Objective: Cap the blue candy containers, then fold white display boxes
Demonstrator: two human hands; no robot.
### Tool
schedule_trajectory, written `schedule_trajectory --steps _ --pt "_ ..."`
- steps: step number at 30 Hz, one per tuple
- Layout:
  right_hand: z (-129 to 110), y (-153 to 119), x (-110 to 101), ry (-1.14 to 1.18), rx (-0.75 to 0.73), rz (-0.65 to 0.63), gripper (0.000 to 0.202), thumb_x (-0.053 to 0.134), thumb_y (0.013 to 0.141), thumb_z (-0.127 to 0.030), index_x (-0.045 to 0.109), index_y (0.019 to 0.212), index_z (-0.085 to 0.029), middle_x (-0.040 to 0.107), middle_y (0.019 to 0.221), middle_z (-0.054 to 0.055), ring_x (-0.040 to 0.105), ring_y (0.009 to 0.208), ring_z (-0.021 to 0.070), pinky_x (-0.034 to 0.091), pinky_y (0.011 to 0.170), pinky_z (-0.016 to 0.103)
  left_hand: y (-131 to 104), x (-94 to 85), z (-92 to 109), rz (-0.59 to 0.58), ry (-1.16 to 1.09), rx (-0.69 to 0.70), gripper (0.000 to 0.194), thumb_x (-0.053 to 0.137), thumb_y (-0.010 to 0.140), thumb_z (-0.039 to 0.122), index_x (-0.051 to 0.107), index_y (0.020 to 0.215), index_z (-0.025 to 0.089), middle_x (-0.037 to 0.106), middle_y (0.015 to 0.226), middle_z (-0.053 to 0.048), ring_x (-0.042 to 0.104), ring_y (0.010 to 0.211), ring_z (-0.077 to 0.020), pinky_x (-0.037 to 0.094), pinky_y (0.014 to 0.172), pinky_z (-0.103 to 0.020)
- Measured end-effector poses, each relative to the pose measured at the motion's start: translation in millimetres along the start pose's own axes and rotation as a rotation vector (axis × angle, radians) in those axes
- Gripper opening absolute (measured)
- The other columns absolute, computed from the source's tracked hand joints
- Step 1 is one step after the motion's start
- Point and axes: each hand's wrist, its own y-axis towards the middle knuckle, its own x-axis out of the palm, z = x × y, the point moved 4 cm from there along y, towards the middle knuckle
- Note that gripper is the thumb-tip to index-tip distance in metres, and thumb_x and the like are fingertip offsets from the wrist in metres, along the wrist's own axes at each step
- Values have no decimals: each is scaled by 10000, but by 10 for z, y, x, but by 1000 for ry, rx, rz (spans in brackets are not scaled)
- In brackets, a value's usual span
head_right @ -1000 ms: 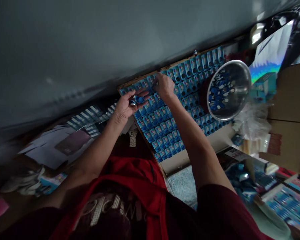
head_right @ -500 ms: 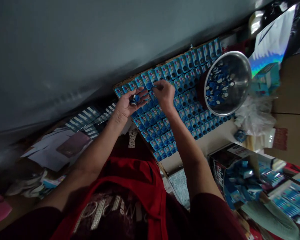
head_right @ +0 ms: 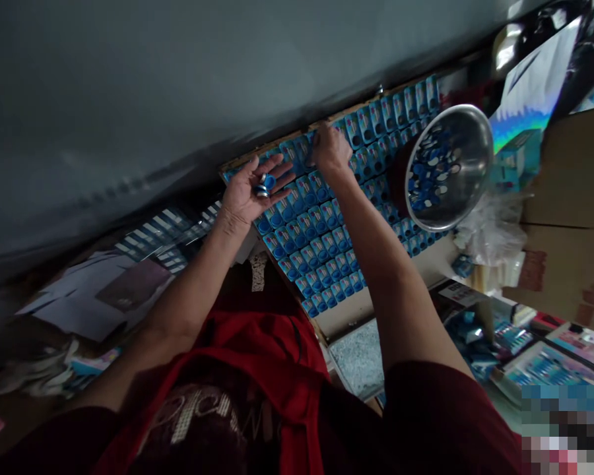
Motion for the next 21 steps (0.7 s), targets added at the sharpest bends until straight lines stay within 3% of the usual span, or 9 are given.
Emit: schedule_trajectory --steps 3,6,8,10,13,18,21 --pt "-299 -281 -184 15 -49 48 448 691 934 -660 654 774 -244 655 749 25 686 822 239 592 815 442 -44 12 1 17 -14 3 455 466 1092 479 741 1352 226 776 1375 -86 672 1395 -284 548 1169 -455" --pt "-719 -785 -348 88 -126 78 237 692 963 -471 728 878 -252 704 853 40 667 843 224 574 842 401 -65 6 -29 20 -31 -11 444 475 1100 462 730 1373 222 799 1321 -88 723 1316 -261 577 1132 -435" --pt "-947 -1104 -368 160 -165 32 122 691 950 -353 772 948 -262 724 925 39 657 836 201 560 835 360 -51 -1 -72 30 -28 -28 436 484 1101 456 729 1373 220 824 1244 -78 774 1206 -233 603 1091 -400" --pt "-1076 -1332 -327 228 -171 -30 132 696 908 -250 801 987 -261 737 973 33 656 820 183 551 817 332 -23 6 -131 42 -22 -39 419 501 1097 441 736 1359 214 844 1155 -64 807 1070 -203 624 1051 -362" --pt "-1073 -1511 -250 302 -121 -49 191 686 868 -184 824 981 -253 765 982 27 683 837 187 556 828 329 11 45 -237 44 -20 -50 370 499 1098 377 762 1294 207 851 1106 -54 811 1007 -183 640 1014 -334" --pt "-817 -1630 -242 423 69 -1 185 692 918 -377 843 964 -280 800 908 12 742 831 231 594 787 358 9 82 -378 104 -16 -40 284 530 1064 276 797 1069 179 845 1133 -81 792 1111 -201 633 1030 -351" --pt "-703 -1607 -297 387 108 45 223 676 930 -408 855 972 -282 790 847 5 742 798 234 589 760 359 22 99 -417 147 -18 -29 201 597 1025 221 790 1006 173 842 1084 -58 783 1123 -183 614 1075 -349"
